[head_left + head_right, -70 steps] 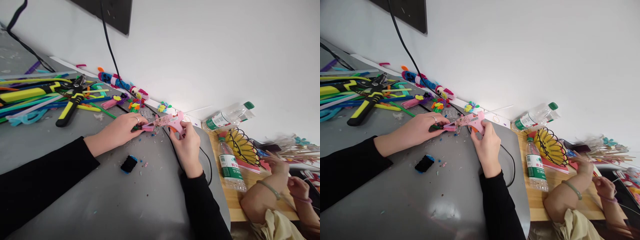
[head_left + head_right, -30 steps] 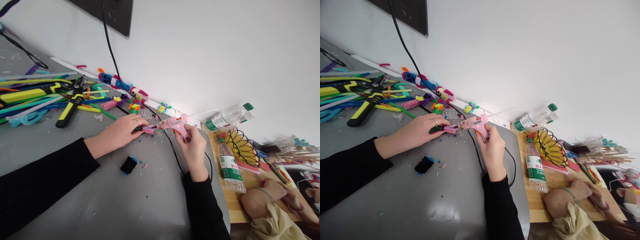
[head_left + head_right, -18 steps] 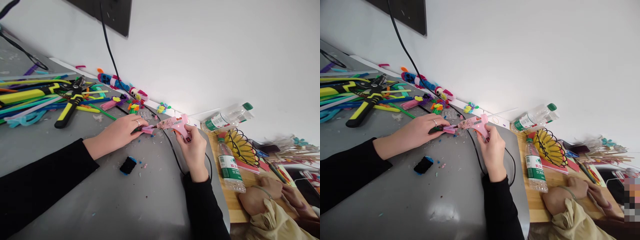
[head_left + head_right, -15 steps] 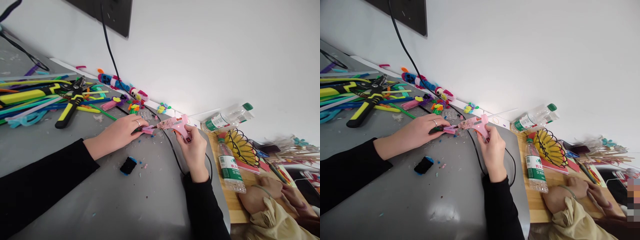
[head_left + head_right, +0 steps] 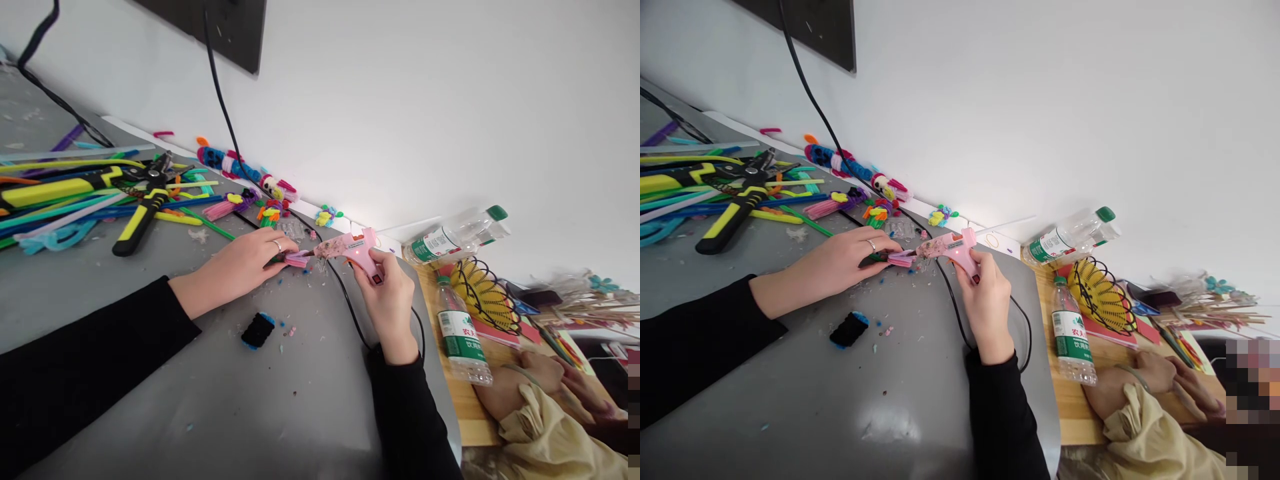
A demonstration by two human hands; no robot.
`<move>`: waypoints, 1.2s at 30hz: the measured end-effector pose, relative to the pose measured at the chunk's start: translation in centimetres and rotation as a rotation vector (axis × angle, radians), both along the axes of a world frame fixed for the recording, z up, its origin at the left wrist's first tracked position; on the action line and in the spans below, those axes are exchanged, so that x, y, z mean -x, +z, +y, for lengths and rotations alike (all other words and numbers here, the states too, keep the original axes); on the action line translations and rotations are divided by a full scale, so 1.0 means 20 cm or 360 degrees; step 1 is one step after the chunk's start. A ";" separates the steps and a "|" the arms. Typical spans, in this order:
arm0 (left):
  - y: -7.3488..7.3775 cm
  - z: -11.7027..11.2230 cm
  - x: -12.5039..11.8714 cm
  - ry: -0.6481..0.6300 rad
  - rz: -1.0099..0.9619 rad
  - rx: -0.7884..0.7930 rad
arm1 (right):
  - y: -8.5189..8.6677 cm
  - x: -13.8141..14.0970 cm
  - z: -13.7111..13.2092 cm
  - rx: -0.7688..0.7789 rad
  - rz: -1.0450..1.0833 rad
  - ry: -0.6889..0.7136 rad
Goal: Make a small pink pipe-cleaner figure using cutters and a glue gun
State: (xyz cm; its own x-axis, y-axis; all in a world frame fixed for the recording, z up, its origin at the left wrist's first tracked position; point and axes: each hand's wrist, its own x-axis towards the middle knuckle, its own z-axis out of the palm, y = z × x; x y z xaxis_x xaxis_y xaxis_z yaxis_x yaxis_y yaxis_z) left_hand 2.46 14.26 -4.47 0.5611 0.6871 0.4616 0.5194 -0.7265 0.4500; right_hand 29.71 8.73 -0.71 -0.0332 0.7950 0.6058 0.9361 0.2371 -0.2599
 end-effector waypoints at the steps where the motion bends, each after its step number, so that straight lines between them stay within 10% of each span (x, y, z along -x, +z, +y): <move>1: 0.00 0.00 0.00 -0.0002 0.0006 -0.0011 | 0.00 0.00 0.00 -0.0001 0.0000 -0.0002; 36: 0.00 0.00 0.00 -0.0005 0.0034 0.0033 | 0.02 -0.07 -0.02 0.0060 0.0085 -0.0017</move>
State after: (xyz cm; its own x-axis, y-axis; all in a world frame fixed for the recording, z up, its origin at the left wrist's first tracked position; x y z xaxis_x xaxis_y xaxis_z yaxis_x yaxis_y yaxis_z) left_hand 2.45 14.24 -4.39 0.5726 0.6949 0.4350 0.5269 -0.7184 0.4541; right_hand 31.12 8.43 -0.34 0.0072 0.8173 0.5762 0.9230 0.2162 -0.3182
